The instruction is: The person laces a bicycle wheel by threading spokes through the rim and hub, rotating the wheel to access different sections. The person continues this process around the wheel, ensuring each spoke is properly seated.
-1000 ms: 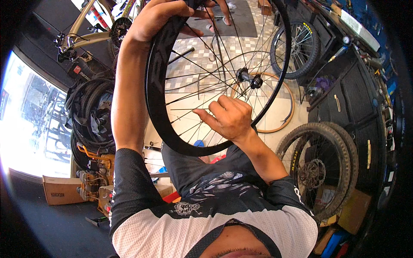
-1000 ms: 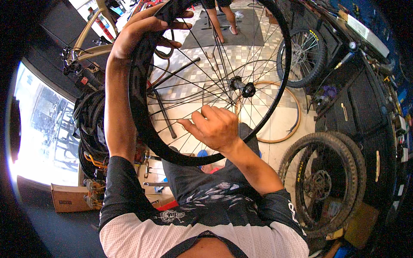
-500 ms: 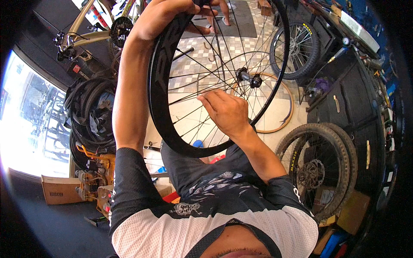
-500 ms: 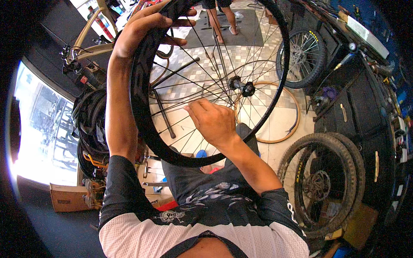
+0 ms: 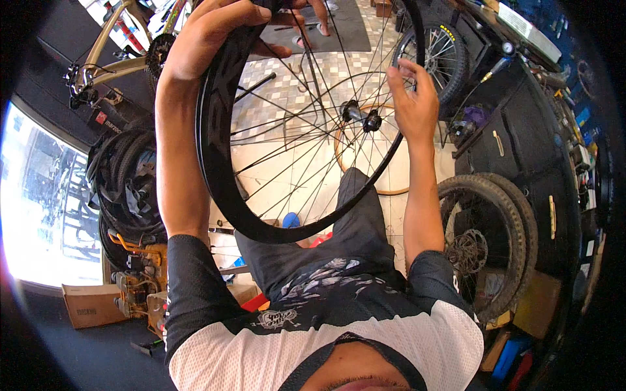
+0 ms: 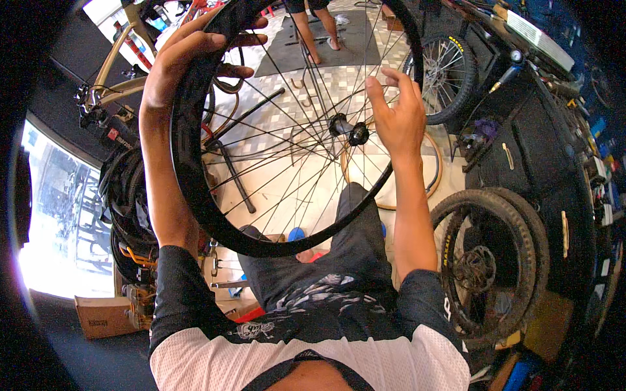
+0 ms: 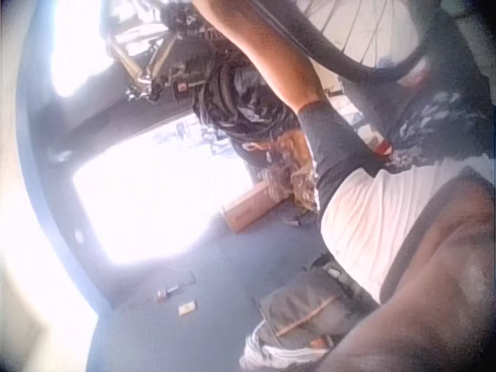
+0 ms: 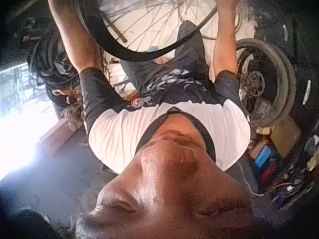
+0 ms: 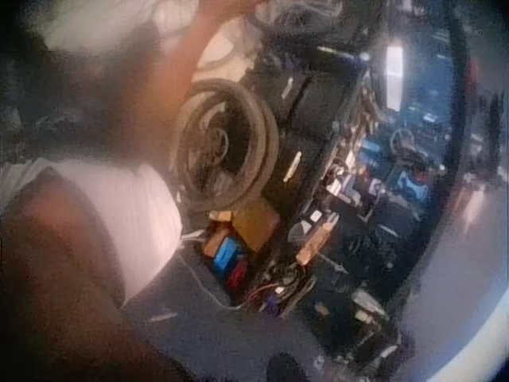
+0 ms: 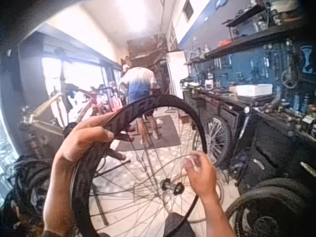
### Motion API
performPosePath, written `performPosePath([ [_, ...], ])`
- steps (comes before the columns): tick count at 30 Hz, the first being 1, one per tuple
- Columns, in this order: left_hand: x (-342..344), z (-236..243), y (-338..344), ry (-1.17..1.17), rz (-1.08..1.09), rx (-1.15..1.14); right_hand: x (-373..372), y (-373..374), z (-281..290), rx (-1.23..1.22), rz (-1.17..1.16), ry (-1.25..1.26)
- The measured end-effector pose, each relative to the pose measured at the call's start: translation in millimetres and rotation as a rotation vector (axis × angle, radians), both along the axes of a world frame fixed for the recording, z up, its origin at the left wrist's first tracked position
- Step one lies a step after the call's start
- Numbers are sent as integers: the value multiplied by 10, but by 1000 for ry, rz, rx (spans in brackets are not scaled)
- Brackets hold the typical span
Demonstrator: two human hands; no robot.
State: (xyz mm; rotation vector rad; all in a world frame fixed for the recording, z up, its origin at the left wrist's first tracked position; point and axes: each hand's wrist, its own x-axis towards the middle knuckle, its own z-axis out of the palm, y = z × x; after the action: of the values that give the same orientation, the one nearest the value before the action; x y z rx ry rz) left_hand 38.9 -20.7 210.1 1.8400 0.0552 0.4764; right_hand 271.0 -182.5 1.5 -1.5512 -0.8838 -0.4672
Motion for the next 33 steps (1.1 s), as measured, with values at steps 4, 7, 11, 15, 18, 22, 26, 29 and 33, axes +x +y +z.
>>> performPosePath([
  [4, -17, -153, 86, -79, 48, 118, 166, 218, -261, -146, 234, 67],
  [7, -85, -226, 119, -149, -20, -113, 161, 261, -414, -179, 474, 361],
  [11, -337, -604, 315, -294, 262, -411, 118, 274, -463, -98, 531, 398],
  [15, -1084, -1848, 1285, 185, 23, 165, 95, 248, -420, -119, 541, 332],
  [18, -900, -2012, 313, 580, 276, -160, 154, 157, -484, -75, 505, 296],
  [22, -711, -2541, 281, 378, 332, -554, 84, 204, -473, -50, 557, 334],
  [26, -485, -2654, 285, 54, 402, -729, -44, 177, -396, -71, 564, 314],
  [29, -340, -2654, 304, 22, 393, -783, -102, 169, -341, -139, 551, 292],
  [33, -139, -2651, 373, -47, 401, -887, -179, 239, -347, -150, 541, 271],
])
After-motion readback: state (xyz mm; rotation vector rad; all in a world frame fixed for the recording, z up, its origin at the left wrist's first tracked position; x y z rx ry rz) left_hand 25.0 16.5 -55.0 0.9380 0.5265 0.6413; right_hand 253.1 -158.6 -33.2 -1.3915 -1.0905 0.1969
